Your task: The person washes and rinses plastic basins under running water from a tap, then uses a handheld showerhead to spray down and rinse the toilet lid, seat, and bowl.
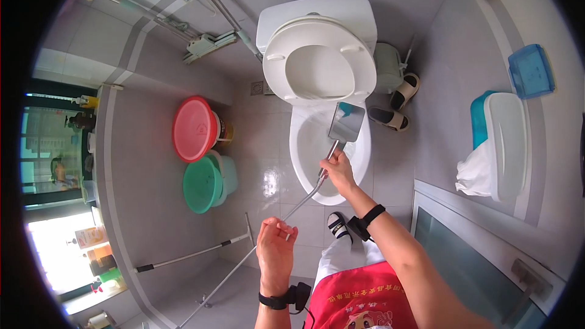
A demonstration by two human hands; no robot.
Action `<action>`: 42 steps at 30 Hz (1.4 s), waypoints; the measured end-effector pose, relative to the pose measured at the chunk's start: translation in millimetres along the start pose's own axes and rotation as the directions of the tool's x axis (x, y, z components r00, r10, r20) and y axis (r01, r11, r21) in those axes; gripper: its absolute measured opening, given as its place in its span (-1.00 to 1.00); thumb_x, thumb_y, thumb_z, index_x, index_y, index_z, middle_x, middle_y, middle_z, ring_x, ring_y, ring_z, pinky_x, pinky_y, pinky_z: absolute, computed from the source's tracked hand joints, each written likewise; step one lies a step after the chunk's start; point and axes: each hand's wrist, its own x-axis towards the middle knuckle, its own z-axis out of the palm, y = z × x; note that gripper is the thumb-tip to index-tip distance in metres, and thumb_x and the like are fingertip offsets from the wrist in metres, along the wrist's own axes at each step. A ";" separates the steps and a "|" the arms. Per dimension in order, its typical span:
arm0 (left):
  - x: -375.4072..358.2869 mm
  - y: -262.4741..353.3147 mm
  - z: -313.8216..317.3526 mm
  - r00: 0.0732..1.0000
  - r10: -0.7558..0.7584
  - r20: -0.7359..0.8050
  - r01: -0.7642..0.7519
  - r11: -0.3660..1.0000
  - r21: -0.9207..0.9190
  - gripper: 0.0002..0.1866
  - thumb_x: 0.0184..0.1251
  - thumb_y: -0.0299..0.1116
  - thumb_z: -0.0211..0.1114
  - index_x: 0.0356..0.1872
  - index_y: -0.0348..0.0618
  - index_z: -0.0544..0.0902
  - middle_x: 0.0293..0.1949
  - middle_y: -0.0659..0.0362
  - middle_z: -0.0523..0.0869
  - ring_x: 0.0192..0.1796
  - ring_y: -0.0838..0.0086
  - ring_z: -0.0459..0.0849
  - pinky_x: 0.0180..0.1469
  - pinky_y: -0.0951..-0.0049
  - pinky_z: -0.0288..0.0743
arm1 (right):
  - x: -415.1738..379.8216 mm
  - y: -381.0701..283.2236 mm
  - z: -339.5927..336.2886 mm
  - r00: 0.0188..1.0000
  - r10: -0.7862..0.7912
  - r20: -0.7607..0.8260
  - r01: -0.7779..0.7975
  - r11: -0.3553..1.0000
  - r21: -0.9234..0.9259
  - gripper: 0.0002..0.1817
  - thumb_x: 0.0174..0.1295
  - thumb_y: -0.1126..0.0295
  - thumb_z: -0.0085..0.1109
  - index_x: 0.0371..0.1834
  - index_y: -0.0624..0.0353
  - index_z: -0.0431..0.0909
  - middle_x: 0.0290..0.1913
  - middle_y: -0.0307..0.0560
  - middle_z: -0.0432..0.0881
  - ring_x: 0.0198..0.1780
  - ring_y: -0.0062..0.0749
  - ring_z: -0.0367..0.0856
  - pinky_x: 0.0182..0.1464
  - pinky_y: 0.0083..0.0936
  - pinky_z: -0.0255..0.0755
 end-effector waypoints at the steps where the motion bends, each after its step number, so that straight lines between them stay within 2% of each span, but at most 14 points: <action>1: -0.9 1.3 1.2 1.000 -0.004 0.002 0.004 1.000 0.001 -0.95 0.46 -0.33 0.09 -0.25 0.02 0.48 -0.38 0.34 0.51 -0.24 0.55 0.50 0.08 0.31 0.34 | -7.2 -14.2 2.0 1.000 -0.015 -0.014 0.016 1.000 0.013 -0.80 0.15 0.55 0.14 -0.16 0.15 0.45 -0.46 -0.41 0.43 -0.44 -0.71 0.38 -0.42 -0.64 0.31; 3: 0.0 0.7 2.2 1.000 -0.012 0.010 0.012 1.000 0.005 -0.95 0.47 -0.34 0.08 -0.24 0.00 0.47 -0.39 0.32 0.51 -0.24 0.55 0.50 0.08 0.30 0.35 | -20.3 -44.2 5.5 0.998 -0.049 -0.043 0.051 0.998 0.035 -0.83 0.17 0.54 0.15 -0.19 0.15 0.43 -0.46 -0.41 0.41 -0.42 -0.71 0.39 -0.39 -0.67 0.31; 6: 1.1 -2.7 2.4 0.999 -0.027 0.026 0.027 0.999 0.020 -0.94 0.47 -0.32 0.09 -0.25 0.02 0.48 -0.39 0.34 0.51 -0.24 0.56 0.51 0.08 0.30 0.36 | -24.3 -72.0 12.1 0.979 -0.198 -0.036 0.201 0.975 0.095 -0.87 0.20 0.52 0.17 -0.27 0.15 0.40 -0.49 -0.39 0.36 -0.44 -0.71 0.37 -0.39 -0.67 0.29; 7: 0.2 -3.2 4.6 0.999 -0.032 0.033 0.031 0.999 0.029 -0.92 0.47 -0.30 0.10 -0.26 0.04 0.49 -0.39 0.36 0.51 -0.24 0.56 0.51 0.08 0.31 0.36 | -24.3 -80.8 10.8 0.977 -0.212 -0.005 0.211 0.975 0.071 -0.80 0.21 0.45 0.26 -0.19 0.12 0.42 -0.42 -0.40 0.37 -0.39 -0.74 0.30 -0.30 -0.70 0.25; 10: -2.0 -5.2 9.3 0.997 -0.045 0.066 0.043 0.998 0.039 -0.90 0.48 -0.26 0.12 -0.28 0.06 0.50 -0.39 0.38 0.51 -0.25 0.57 0.51 0.09 0.31 0.36 | -31.2 -119.0 16.8 0.963 -0.268 -0.012 0.268 0.963 0.021 -0.80 0.21 0.44 0.27 -0.19 0.14 0.42 -0.42 -0.40 0.37 -0.38 -0.74 0.30 -0.29 -0.70 0.26; 14: -5.7 -7.4 15.3 0.995 -0.057 0.087 0.053 0.998 0.043 -0.89 0.49 -0.23 0.12 -0.28 0.07 0.50 -0.39 0.39 0.51 -0.25 0.58 0.51 0.09 0.32 0.35 | -34.0 -146.4 13.3 0.957 -0.288 -0.011 0.288 0.957 -0.019 -0.79 0.22 0.45 0.27 -0.17 0.15 0.43 -0.38 -0.37 0.43 -0.36 -0.73 0.34 -0.27 -0.68 0.29; 17: -8.4 -8.1 17.8 0.993 -0.068 0.099 0.062 0.996 0.060 -0.88 0.49 -0.23 0.12 -0.28 0.07 0.51 -0.39 0.38 0.51 -0.25 0.57 0.51 0.09 0.32 0.35 | -25.4 -140.2 1.8 0.949 -0.310 -0.054 0.312 0.950 0.034 -0.79 0.22 0.47 0.27 -0.16 0.15 0.44 -0.34 -0.33 0.50 -0.31 -0.71 0.43 -0.22 -0.67 0.35; 21: -10.6 -12.5 15.9 0.994 -0.072 0.081 0.068 0.996 0.057 -0.89 0.48 -0.27 0.11 -0.28 0.03 0.50 -0.40 0.34 0.52 -0.25 0.54 0.52 0.08 0.31 0.36 | -19.8 -136.6 -21.5 0.959 -0.276 -0.059 0.282 0.944 0.171 -0.78 0.23 0.46 0.28 -0.16 0.12 0.43 -0.28 -0.26 0.57 -0.19 -0.62 0.56 -0.09 -0.59 0.42; 24: -8.7 -17.0 10.4 0.993 -0.083 0.088 0.080 0.996 0.035 -0.94 0.47 -0.36 0.09 -0.25 -0.03 0.48 -0.41 0.29 0.53 -0.25 0.51 0.54 0.07 0.27 0.39 | -18.5 -134.6 -31.8 0.968 -0.215 -0.128 0.245 0.918 0.311 -0.72 0.18 0.47 0.30 -0.13 0.17 0.40 -0.34 -0.32 0.49 -0.28 -0.65 0.48 -0.16 -0.64 0.35; 25: -9.0 -17.9 10.3 0.992 -0.086 0.090 0.083 0.996 0.038 -0.94 0.47 -0.36 0.08 -0.25 -0.03 0.48 -0.41 0.29 0.53 -0.25 0.50 0.54 0.07 0.27 0.39 | -13.4 -126.4 -41.1 0.979 -0.176 -0.107 0.200 0.935 0.292 -0.68 0.18 0.45 0.31 -0.10 0.17 0.37 -0.26 -0.27 0.54 -0.22 -0.61 0.53 -0.13 -0.60 0.37; 29: -10.1 -22.7 9.6 0.989 -0.089 0.114 0.080 0.993 0.083 -0.85 0.49 -0.21 0.10 -0.29 0.02 0.50 -0.38 0.33 0.51 -0.25 0.51 0.52 0.09 0.30 0.36 | -5.3 -105.6 -59.3 0.988 -0.119 -0.095 0.143 0.944 0.299 -0.72 0.18 0.44 0.30 -0.15 0.13 0.37 -0.24 -0.22 0.58 -0.22 -0.59 0.55 -0.14 -0.54 0.37; 32: -12.5 -22.6 15.0 0.990 -0.092 0.105 0.082 0.992 0.099 -0.86 0.49 -0.22 0.10 -0.27 0.01 0.51 -0.37 0.32 0.52 -0.25 0.50 0.52 0.08 0.29 0.38 | 2.8 -82.7 -75.2 0.995 -0.072 -0.064 0.087 0.959 0.270 -0.79 0.24 0.49 0.23 -0.19 0.08 0.37 -0.26 -0.22 0.55 -0.16 -0.54 0.57 -0.07 -0.55 0.41; 38: -10.0 -27.0 9.4 0.989 -0.106 0.102 0.099 0.992 0.076 -0.87 0.48 -0.23 0.11 -0.25 0.02 0.52 -0.36 0.32 0.54 -0.25 0.50 0.54 0.08 0.29 0.39 | 15.7 -41.5 -94.3 0.996 0.019 -0.093 0.024 0.896 0.444 -0.82 0.21 0.54 0.22 -0.27 0.11 0.38 -0.26 -0.14 0.58 -0.19 -0.52 0.57 -0.14 -0.55 0.42; 42: -8.8 -27.0 3.7 0.989 -0.115 0.088 0.109 0.992 0.070 -0.88 0.48 -0.23 0.11 -0.25 0.02 0.52 -0.36 0.32 0.54 -0.25 0.51 0.54 0.08 0.30 0.39 | 36.3 -8.0 -110.7 0.997 0.071 -0.027 -0.049 0.874 0.483 -0.77 0.13 0.57 0.27 -0.28 0.10 0.39 -0.29 -0.14 0.63 -0.33 -0.59 0.52 -0.27 -0.67 0.34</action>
